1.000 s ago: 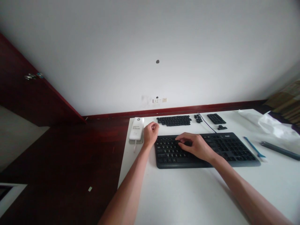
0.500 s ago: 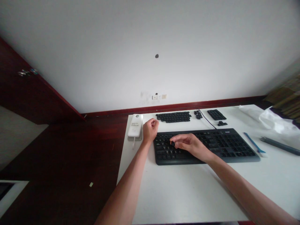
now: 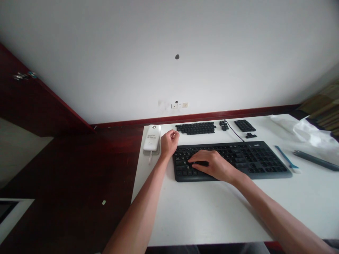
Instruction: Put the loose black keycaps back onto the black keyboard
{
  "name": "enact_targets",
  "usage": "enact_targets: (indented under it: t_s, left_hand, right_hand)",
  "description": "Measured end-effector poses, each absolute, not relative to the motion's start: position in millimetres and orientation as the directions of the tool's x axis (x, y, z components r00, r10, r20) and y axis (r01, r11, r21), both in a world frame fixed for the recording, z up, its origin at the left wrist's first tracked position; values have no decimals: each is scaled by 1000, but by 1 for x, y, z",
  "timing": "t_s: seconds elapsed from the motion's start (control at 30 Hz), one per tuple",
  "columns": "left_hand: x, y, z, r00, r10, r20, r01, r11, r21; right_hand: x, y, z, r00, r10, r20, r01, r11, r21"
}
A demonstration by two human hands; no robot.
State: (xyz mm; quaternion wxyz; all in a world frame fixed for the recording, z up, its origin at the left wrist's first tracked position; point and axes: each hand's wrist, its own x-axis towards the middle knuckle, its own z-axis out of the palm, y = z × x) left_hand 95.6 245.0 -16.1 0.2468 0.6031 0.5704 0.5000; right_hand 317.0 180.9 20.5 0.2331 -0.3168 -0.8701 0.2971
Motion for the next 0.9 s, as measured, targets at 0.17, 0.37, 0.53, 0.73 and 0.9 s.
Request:
enact_targets:
  t_s: [0.17, 0.37, 0.53, 0.73, 0.9]
  left_hand:
    - [95, 245, -16, -147, 935, 322, 433, -232, 871]
    - [96, 244, -14, -157, 940, 302, 432, -209, 877]
    - [96, 244, -12, -155, 947, 281, 418, -195, 887]
    - [96, 245, -13, -150, 942, 299, 422, -212, 881]
    - [96, 244, -14, -145, 940, 309, 427, -222, 876]
  right_hand:
    - [310, 176, 21, -728, 654, 205, 398, 647, -650]
    - [309, 175, 19, -725, 661, 195, 417, 645, -640]
    - [308, 174, 20, -742, 647, 177, 421, 654, -628]
    - [306, 171, 21, -737, 650, 186, 439, 669, -600]
    - [304, 169, 23, -725, 663, 187, 450, 661, -600]
